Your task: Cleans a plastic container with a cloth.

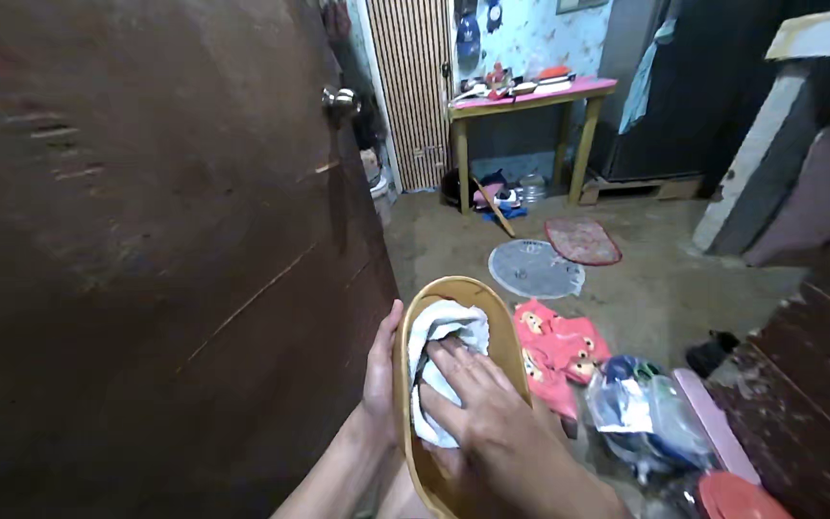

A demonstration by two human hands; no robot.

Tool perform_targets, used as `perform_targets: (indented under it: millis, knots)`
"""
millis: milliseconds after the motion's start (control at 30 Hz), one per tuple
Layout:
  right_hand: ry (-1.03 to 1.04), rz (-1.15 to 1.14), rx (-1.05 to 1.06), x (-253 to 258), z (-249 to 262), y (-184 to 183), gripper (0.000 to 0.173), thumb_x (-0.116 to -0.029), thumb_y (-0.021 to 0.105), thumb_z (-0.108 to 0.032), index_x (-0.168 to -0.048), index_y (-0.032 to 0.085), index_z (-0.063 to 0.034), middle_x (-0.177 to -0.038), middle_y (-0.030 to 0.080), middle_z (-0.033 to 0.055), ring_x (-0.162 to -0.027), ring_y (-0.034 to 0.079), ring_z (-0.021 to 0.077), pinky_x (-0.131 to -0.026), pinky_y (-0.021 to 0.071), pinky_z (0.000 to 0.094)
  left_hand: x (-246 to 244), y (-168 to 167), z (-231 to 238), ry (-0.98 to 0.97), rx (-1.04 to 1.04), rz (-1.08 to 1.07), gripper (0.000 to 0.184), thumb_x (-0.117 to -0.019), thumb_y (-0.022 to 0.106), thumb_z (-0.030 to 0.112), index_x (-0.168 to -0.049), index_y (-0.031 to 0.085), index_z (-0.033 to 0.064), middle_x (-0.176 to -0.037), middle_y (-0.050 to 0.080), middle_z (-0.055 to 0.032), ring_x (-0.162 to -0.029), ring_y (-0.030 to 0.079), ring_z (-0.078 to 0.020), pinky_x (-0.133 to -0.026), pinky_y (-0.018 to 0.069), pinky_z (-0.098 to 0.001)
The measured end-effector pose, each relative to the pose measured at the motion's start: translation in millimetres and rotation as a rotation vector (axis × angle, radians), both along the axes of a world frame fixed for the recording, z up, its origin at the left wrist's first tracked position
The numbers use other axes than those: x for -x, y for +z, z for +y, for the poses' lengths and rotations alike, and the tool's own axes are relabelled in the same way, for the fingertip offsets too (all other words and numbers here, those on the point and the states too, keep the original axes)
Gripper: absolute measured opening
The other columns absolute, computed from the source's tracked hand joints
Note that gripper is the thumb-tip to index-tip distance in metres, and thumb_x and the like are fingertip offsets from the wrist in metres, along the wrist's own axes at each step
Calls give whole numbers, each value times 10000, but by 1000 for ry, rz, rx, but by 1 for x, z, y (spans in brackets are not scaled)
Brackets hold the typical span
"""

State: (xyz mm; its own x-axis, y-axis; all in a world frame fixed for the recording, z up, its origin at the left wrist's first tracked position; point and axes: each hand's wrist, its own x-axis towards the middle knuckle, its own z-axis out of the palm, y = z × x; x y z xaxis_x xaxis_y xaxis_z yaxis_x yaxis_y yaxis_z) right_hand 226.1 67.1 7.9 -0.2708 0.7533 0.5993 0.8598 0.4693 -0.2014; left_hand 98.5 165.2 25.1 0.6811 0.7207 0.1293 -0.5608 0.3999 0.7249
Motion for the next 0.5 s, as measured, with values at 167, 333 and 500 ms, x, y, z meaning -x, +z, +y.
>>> perform_targets:
  millis: [167,333,500]
  knots:
    - [-26,23,-19,-44,76,21,428,-948,638,-375,-1324,656,-172,-1481,545,174,-1374,512,382,-1082,433,608,-35,13,68,-83,-97,-30,532,-990,502,597,-1141,732,142,-1038,746,-81,-975,728,-135,-858,610,-334]
    - [103,-20,96,-59,115,37,527,-937,675,-422,-1373,619,-130,-1549,461,214,-1442,407,448,-1114,359,667,-54,28,117,90,57,-97,630,-1069,275,561,-1019,717,115,-884,734,-90,-843,732,-144,-748,623,-317]
    - [240,259,-92,-88,125,57,464,-1015,550,-531,-1278,719,-187,-1446,602,108,-1396,512,302,-1141,394,593,-54,43,118,90,-32,-108,558,-1079,296,547,-1115,711,176,-1007,748,-24,-973,716,-85,-847,600,-279]
